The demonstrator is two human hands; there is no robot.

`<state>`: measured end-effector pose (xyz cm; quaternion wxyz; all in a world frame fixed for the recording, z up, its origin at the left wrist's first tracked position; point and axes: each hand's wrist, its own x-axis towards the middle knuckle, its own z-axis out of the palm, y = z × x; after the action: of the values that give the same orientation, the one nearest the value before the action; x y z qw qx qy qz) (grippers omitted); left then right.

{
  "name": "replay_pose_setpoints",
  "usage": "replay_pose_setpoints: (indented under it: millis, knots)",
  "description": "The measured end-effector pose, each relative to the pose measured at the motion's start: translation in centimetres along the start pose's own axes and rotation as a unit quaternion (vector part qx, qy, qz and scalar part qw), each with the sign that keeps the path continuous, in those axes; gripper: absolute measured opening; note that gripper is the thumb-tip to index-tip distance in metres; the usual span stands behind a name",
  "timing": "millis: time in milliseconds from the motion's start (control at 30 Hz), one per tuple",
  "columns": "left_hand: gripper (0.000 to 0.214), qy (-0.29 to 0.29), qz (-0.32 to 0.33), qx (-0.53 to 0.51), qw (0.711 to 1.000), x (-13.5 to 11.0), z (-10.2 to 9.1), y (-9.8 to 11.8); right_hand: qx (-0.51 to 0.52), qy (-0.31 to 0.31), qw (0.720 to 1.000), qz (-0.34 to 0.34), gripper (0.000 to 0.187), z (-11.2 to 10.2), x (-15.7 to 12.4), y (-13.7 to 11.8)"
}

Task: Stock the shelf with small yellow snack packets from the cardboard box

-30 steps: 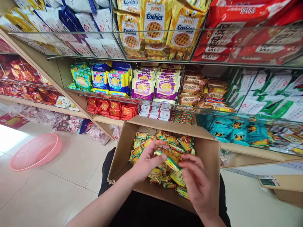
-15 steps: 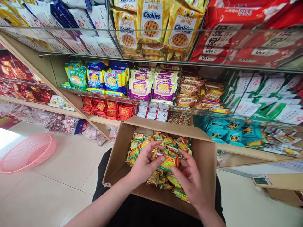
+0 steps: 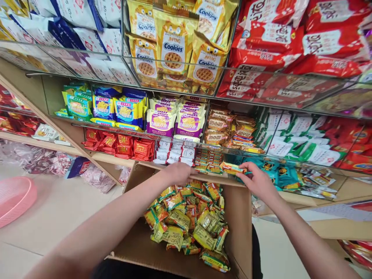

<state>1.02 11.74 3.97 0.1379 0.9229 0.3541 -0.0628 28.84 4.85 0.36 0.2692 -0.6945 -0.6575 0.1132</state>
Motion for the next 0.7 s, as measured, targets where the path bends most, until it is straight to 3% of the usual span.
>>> replay_pose_setpoints:
  millis: [100,300,467,700]
  knots:
    - [0.037,-0.06,0.011,0.029,0.998,0.4,-0.1,0.0,-0.024,-0.065,0.998,0.0,0.014,1.9,2.8,2.2]
    - [0.051,-0.029,0.006,0.006,1.0,0.3,0.0,-0.7,-0.084,-0.172,0.981,0.027,0.013,7.0,6.4,4.1]
    - [0.054,-0.018,0.008,0.0,1.0,1.1,0.3,-1.5,-0.098,-0.189,0.977,0.031,0.014,9.7,7.8,5.1]
    - [0.052,-0.017,-0.004,-0.029,0.999,1.6,0.5,-1.6,-0.058,-0.194,0.976,0.078,0.014,11.7,9.3,5.8]
